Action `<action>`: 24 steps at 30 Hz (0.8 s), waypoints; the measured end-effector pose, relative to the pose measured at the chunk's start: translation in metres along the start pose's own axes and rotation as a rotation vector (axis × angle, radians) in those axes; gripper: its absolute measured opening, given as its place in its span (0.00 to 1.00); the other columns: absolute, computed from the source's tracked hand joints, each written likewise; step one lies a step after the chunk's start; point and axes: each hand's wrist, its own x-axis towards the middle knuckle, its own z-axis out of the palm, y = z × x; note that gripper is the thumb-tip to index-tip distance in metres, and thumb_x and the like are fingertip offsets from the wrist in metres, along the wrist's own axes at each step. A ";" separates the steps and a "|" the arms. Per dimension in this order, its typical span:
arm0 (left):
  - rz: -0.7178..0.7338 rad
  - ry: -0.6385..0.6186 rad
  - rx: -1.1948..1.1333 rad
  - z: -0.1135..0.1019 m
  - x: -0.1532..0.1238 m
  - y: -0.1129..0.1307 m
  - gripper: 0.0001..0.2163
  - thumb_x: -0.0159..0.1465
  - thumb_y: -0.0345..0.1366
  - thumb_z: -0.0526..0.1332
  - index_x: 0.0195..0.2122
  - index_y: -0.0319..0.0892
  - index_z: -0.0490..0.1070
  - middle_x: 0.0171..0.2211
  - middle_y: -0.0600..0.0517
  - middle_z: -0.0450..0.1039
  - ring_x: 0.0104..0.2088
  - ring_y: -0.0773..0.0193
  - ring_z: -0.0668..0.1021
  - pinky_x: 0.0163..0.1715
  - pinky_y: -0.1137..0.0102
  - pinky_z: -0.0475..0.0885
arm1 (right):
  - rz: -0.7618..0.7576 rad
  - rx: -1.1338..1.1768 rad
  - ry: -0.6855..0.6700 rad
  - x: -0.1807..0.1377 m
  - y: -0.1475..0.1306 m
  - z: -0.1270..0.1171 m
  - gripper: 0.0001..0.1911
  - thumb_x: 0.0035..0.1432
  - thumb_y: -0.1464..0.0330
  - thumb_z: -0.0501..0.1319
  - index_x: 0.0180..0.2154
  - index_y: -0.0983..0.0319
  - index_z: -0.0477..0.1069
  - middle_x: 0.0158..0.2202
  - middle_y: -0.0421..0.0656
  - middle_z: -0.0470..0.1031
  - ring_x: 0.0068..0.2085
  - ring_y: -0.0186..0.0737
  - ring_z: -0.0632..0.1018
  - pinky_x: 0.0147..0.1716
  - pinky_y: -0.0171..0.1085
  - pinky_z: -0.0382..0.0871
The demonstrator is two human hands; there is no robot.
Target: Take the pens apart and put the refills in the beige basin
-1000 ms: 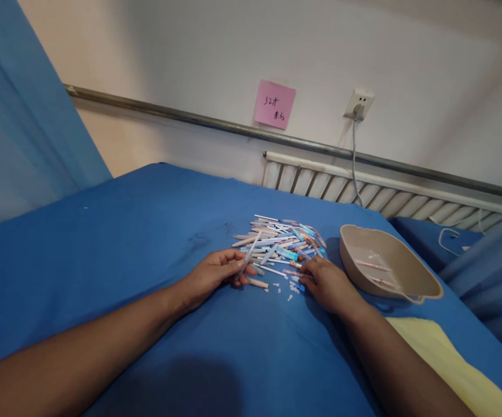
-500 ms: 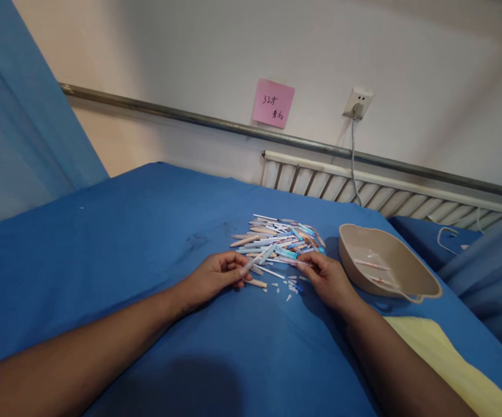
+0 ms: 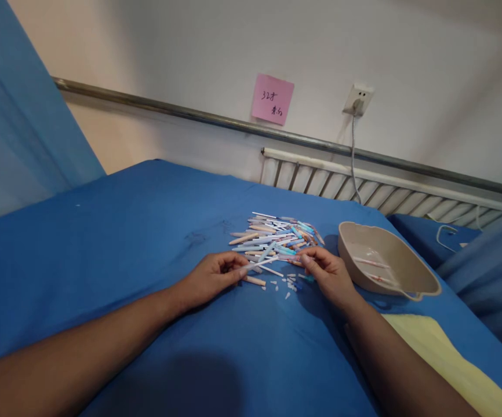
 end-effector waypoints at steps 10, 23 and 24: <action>0.031 -0.012 0.067 -0.002 0.000 -0.003 0.13 0.58 0.44 0.60 0.38 0.40 0.72 0.26 0.55 0.68 0.26 0.69 0.68 0.26 0.75 0.62 | -0.026 -0.021 -0.016 -0.001 0.003 -0.001 0.12 0.57 0.60 0.58 0.35 0.62 0.73 0.27 0.39 0.69 0.27 0.33 0.67 0.27 0.32 0.60; 0.113 -0.083 0.249 -0.001 -0.005 -0.001 0.12 0.62 0.42 0.57 0.41 0.41 0.73 0.33 0.53 0.73 0.33 0.65 0.72 0.32 0.73 0.64 | -0.130 -0.170 -0.113 -0.009 -0.002 0.015 0.09 0.57 0.63 0.59 0.36 0.60 0.74 0.31 0.41 0.74 0.31 0.35 0.72 0.30 0.32 0.64; 0.114 -0.091 0.253 -0.001 -0.006 0.000 0.12 0.62 0.42 0.56 0.41 0.41 0.73 0.32 0.54 0.73 0.32 0.66 0.72 0.32 0.74 0.64 | -0.134 -0.177 -0.122 -0.011 -0.004 0.017 0.09 0.57 0.64 0.59 0.36 0.60 0.74 0.30 0.40 0.73 0.30 0.35 0.72 0.30 0.32 0.64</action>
